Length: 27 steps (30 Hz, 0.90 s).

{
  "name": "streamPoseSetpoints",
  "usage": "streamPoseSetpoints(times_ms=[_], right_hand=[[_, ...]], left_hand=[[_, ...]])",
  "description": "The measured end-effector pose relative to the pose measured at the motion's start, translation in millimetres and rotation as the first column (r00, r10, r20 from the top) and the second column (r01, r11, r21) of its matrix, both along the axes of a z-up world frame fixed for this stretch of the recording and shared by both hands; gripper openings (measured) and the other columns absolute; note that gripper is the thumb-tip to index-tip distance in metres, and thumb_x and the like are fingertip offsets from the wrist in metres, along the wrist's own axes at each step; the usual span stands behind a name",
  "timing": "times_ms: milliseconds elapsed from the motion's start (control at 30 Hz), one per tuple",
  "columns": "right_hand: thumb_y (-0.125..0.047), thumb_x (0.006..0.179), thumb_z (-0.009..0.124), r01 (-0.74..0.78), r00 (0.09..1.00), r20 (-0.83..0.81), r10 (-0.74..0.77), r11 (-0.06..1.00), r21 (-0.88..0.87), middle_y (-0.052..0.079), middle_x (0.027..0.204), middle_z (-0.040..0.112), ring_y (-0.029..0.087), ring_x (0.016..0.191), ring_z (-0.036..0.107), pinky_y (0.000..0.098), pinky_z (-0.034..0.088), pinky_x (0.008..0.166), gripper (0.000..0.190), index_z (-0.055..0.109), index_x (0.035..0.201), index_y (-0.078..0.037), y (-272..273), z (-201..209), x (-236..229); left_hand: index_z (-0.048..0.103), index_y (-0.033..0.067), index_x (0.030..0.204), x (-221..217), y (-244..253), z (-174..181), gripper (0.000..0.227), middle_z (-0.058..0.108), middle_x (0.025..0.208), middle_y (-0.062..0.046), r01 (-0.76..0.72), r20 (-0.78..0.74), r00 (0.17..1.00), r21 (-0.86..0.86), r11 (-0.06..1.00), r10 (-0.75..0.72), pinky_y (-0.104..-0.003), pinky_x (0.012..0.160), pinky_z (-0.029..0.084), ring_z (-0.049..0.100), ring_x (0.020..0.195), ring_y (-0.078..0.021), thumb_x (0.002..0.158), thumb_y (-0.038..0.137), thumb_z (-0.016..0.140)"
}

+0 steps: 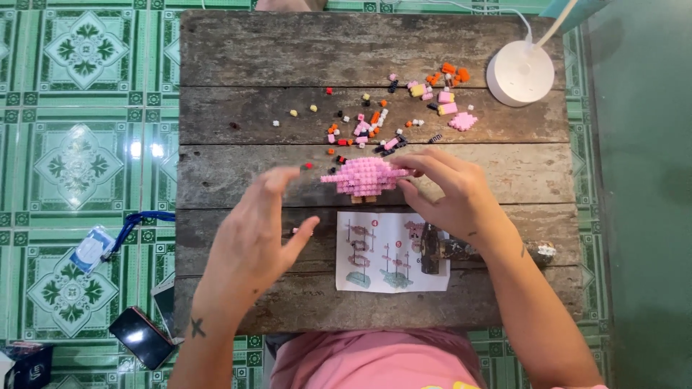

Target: Assembling a small pink toy figure using micro building blocks while following a printed instruction sheet.

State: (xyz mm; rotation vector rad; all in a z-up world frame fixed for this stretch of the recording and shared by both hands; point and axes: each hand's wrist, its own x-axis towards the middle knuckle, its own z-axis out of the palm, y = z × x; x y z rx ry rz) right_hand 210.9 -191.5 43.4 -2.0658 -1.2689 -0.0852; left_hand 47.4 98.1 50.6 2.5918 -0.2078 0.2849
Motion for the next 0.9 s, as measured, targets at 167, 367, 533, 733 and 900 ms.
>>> streamPoseSetpoints(times_ms=[167,367,533,733,900], right_hand=[[-0.002,0.108,0.078,0.006,1.0,-0.021,-0.007,1.0,-0.018,0.015,0.131,0.081,0.029,0.113,0.082,0.0407,0.068,0.092,0.028,0.075,0.135,-0.002,1,0,-2],[-0.003,0.107,0.079,0.033,0.996,0.088,-0.036,0.999,0.036,0.019,0.131,0.077,0.033,0.111,0.076,0.0464,0.064,0.097,0.024,0.075,0.131,-0.001,5,5,-6],[0.0,0.088,0.091,0.015,0.986,0.16,-0.043,0.985,0.17,0.013,0.127,0.079,0.039,0.119,0.077,0.0494,0.064,0.102,0.041,0.085,0.126,-0.012,28,21,-35],[-0.002,0.098,0.083,-0.105,0.984,0.163,0.07,0.971,0.216,0.012,0.121,0.08,0.036,0.108,0.079,0.0482,0.064,0.096,0.026,0.084,0.123,-0.01,59,36,-42],[0.008,0.099,0.079,-0.098,0.986,0.156,0.063,0.97,0.224,0.02,0.112,0.08,0.04,0.099,0.08,0.0484,0.065,0.088,0.022,0.085,0.117,-0.003,65,27,-30]], left_hand=[[0.064,0.0011,0.143,-33,2,-41,0.051,0.068,0.132,-0.017,0.022,-0.093,0.995,-0.01,1.0,-0.023,-0.046,0.108,0.061,0.071,0.119,-0.0328,0.101,0.021,0.084],[0.078,0.0027,0.118,-27,1,-39,0.015,0.076,0.116,-0.012,-0.012,-0.071,0.997,-0.094,0.995,0.005,-0.045,0.092,0.061,0.071,0.107,-0.0309,0.105,0.009,0.078],[0.084,0.0147,0.121,-6,-14,0,0.016,0.081,0.103,0.0,-0.075,0.062,0.993,-0.29,0.954,0.097,-0.03,0.083,0.068,0.083,0.097,-0.0197,0.106,0.012,0.08],[0.068,0.0108,0.146,23,-25,19,0.04,0.085,0.109,-0.006,0.012,0.163,0.985,-0.421,0.907,0.063,-0.042,0.085,0.071,0.086,0.099,-0.0317,0.107,0.004,0.076],[0.057,0.0098,0.161,36,-27,26,0.061,0.086,0.115,-0.017,0.08,0.163,0.987,-0.431,0.899,-0.01,-0.048,0.089,0.07,0.085,0.106,-0.0397,0.105,-0.01,0.069]])
